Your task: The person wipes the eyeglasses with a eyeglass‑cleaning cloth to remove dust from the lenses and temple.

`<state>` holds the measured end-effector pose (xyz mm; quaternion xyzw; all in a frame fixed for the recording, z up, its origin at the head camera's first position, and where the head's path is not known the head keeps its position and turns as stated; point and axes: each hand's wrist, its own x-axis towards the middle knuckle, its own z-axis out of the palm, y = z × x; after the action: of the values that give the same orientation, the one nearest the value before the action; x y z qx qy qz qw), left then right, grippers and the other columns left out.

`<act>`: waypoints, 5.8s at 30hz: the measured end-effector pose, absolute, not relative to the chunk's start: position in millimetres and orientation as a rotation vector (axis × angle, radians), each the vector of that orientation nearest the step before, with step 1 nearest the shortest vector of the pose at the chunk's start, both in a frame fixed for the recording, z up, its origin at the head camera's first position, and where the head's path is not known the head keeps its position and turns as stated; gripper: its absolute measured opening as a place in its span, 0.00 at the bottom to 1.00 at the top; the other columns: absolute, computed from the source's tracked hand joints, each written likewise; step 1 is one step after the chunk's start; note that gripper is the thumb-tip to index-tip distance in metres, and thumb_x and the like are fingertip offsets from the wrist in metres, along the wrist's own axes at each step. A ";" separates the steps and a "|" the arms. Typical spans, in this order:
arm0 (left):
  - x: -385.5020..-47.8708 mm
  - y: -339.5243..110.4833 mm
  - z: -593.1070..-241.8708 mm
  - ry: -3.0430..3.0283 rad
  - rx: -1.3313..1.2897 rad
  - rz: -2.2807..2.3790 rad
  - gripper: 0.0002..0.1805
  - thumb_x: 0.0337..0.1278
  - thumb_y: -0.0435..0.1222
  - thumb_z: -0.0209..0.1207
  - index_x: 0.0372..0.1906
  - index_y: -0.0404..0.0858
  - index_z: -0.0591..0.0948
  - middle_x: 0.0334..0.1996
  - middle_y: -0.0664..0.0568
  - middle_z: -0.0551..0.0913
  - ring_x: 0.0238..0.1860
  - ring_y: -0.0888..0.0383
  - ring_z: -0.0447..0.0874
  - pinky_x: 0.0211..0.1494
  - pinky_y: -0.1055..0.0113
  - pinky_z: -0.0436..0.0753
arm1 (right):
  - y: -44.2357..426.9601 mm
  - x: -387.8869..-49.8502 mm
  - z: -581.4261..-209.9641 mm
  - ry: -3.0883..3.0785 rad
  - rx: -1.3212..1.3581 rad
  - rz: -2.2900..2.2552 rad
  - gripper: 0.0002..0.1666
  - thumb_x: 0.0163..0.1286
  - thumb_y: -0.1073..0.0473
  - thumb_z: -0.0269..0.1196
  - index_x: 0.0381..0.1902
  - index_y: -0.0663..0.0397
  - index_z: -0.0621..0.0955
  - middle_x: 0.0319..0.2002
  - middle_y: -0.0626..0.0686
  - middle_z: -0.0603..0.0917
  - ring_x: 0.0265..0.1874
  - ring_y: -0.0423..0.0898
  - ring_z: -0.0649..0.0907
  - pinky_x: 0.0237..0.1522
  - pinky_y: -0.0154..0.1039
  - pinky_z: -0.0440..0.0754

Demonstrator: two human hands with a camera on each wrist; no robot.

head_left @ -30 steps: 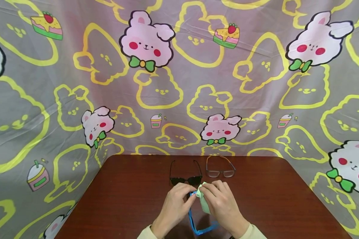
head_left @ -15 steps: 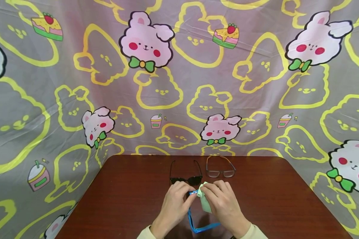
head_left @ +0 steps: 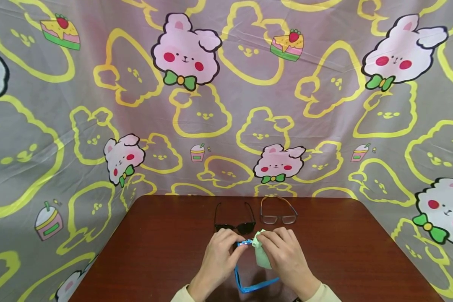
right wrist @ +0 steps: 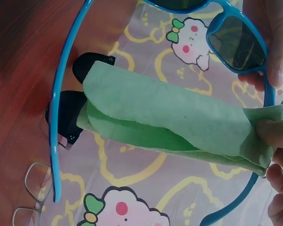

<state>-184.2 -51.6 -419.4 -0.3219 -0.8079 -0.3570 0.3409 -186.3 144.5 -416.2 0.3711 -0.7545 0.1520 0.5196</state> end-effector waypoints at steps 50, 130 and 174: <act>-186.8 -75.5 -426.3 -2.286 -0.762 -1.148 0.03 0.60 0.39 0.61 0.34 0.46 0.83 0.33 0.66 0.79 0.34 0.65 0.74 0.34 0.70 0.74 | 180.5 -195.6 -424.4 -1.927 0.885 0.345 0.21 0.77 0.54 0.44 0.37 0.57 0.82 0.35 0.49 0.81 0.31 0.48 0.75 0.28 0.39 0.67; -278.8 -299.4 -473.0 -2.734 0.414 -1.015 0.17 0.65 0.38 0.49 0.38 0.27 0.79 0.31 0.37 0.80 0.37 0.39 0.76 0.39 0.48 0.72 | 244.0 -173.4 -440.5 -2.426 0.461 0.701 0.15 0.61 0.67 0.65 0.40 0.47 0.73 0.19 0.34 0.66 0.16 0.30 0.64 0.18 0.30 0.62; -326.2 -343.3 -486.1 -2.703 0.814 -1.045 0.31 0.64 0.44 0.42 0.48 0.13 0.72 0.50 0.17 0.66 0.52 0.25 0.64 0.55 0.42 0.68 | 235.6 -157.6 -445.7 -2.470 0.466 0.729 0.16 0.60 0.68 0.65 0.40 0.45 0.73 0.20 0.30 0.64 0.18 0.29 0.64 0.20 0.29 0.63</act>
<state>-326.2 -343.3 -486.1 0.2697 -0.8961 -0.3464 0.0656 -157.6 235.6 -445.7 0.1721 -0.9115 0.2690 0.2592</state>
